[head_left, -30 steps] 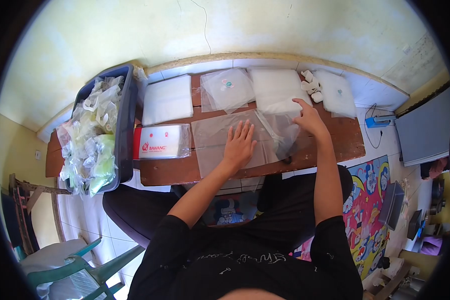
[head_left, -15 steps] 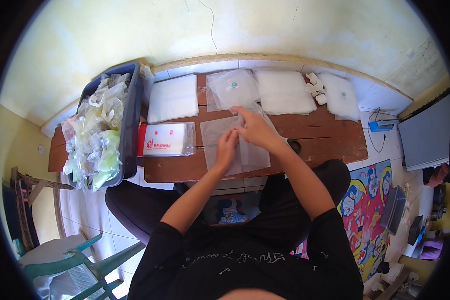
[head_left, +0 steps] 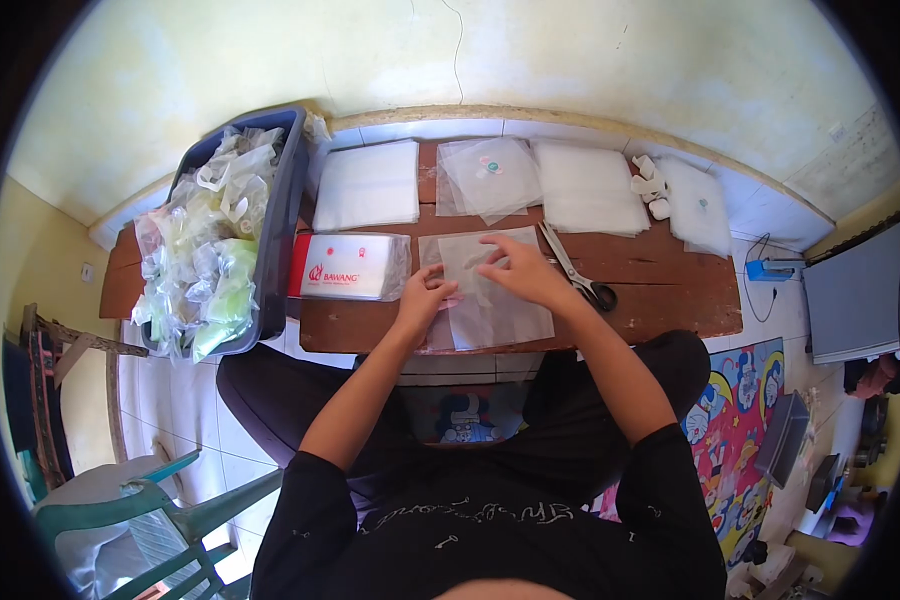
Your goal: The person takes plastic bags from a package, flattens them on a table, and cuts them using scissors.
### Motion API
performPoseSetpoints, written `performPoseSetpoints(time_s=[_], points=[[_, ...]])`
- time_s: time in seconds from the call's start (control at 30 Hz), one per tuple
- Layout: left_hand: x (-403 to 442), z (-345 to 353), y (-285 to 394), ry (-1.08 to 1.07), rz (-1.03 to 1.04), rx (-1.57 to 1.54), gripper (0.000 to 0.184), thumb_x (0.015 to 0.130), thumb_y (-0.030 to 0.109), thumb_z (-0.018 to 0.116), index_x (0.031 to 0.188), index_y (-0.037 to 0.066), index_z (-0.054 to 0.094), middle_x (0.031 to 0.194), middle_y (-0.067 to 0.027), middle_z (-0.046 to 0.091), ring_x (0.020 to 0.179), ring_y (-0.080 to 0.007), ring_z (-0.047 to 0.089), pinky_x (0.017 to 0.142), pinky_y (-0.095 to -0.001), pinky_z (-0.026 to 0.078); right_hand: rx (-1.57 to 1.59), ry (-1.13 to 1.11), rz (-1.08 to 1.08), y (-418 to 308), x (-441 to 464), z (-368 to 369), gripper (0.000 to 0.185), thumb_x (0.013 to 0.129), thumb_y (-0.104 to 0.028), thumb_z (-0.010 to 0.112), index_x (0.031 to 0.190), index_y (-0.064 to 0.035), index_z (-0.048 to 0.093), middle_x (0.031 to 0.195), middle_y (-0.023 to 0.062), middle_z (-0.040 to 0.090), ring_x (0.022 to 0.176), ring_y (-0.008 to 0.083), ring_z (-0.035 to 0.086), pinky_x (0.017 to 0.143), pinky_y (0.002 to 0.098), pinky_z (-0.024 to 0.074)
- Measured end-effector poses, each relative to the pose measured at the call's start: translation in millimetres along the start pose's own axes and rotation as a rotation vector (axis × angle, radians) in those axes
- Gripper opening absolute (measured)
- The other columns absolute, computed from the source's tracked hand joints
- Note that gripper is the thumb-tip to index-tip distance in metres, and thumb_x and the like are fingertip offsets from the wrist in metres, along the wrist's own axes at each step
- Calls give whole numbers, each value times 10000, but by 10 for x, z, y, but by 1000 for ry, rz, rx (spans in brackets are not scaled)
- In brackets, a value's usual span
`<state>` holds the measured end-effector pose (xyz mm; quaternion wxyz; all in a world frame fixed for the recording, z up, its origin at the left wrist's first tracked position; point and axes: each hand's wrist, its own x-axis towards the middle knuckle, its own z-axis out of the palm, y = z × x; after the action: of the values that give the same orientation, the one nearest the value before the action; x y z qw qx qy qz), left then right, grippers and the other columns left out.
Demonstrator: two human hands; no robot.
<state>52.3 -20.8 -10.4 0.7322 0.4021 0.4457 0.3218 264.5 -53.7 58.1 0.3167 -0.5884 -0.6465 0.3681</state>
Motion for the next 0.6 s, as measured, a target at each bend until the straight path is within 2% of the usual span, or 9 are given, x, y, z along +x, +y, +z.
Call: performPoseSetpoints(time_s=[0.03,0.17,0.2,0.23,0.27,0.33,0.4,0.47,0.6], points=[[10,-13,-21,7,40,51,532,891,76,690,1355,-58,467,918,-86,682,800,-146,686,708,-251,554,-45,26,65,63,-24,-84,525,837,-296,720,1275,-45,575,955,167,705,908,331,679,831,407,520],[39,-25,-8,64,155,360,561,826,45,727,1338,-18,506,828,-96,677,783,-178,693,675,-295,547,-185,95,166,206,-123,-353,459,831,-297,724,1193,-32,626,947,169,704,891,344,672,826,423,522],[-25,20,75,145,261,577,545,822,46,715,1329,4,521,806,-114,674,785,-222,693,684,-333,543,-185,94,169,248,-140,-356,459,831,-297,724,1193,-32,626,947,169,704,891,344,672,826,423,522],[-73,54,140,227,368,795,531,818,48,702,1321,26,536,785,-132,672,787,-265,692,693,-372,539,-264,160,178,311,-145,-344,440,828,-258,729,1176,-9,626,921,179,700,845,335,675,789,410,526],[-103,66,174,227,366,796,531,818,48,702,1321,26,536,785,-132,672,787,-265,692,693,-372,539,-343,226,187,371,-144,-320,420,825,-219,733,1159,14,626,894,189,696,800,326,677,752,397,530],[-137,73,214,281,403,959,451,842,39,651,1283,41,558,870,-190,673,836,-370,669,752,-451,524,-329,228,206,459,-130,-275,443,815,-225,744,1165,15,616,897,203,695,829,340,678,775,406,530],[-96,18,164,277,469,1008,409,848,34,637,1252,41,575,913,-200,673,866,-390,660,773,-469,518,-316,232,224,475,-130,-259,467,805,-231,755,1172,16,606,900,217,693,858,354,679,798,415,530],[-71,-54,118,274,532,1056,369,854,29,624,1222,42,593,956,-209,674,895,-411,651,794,-487,513,-335,220,291,417,-143,-216,512,788,-227,753,1182,38,562,1036,276,675,1028,442,637,890,481,505],[-91,-109,150,247,511,1171,281,862,43,618,1142,36,629,1012,-216,670,924,-414,648,807,-496,511,-371,241,241,499,-128,-111,568,775,-215,760,1220,42,516,1047,307,660,1031,453,630,903,486,497]])
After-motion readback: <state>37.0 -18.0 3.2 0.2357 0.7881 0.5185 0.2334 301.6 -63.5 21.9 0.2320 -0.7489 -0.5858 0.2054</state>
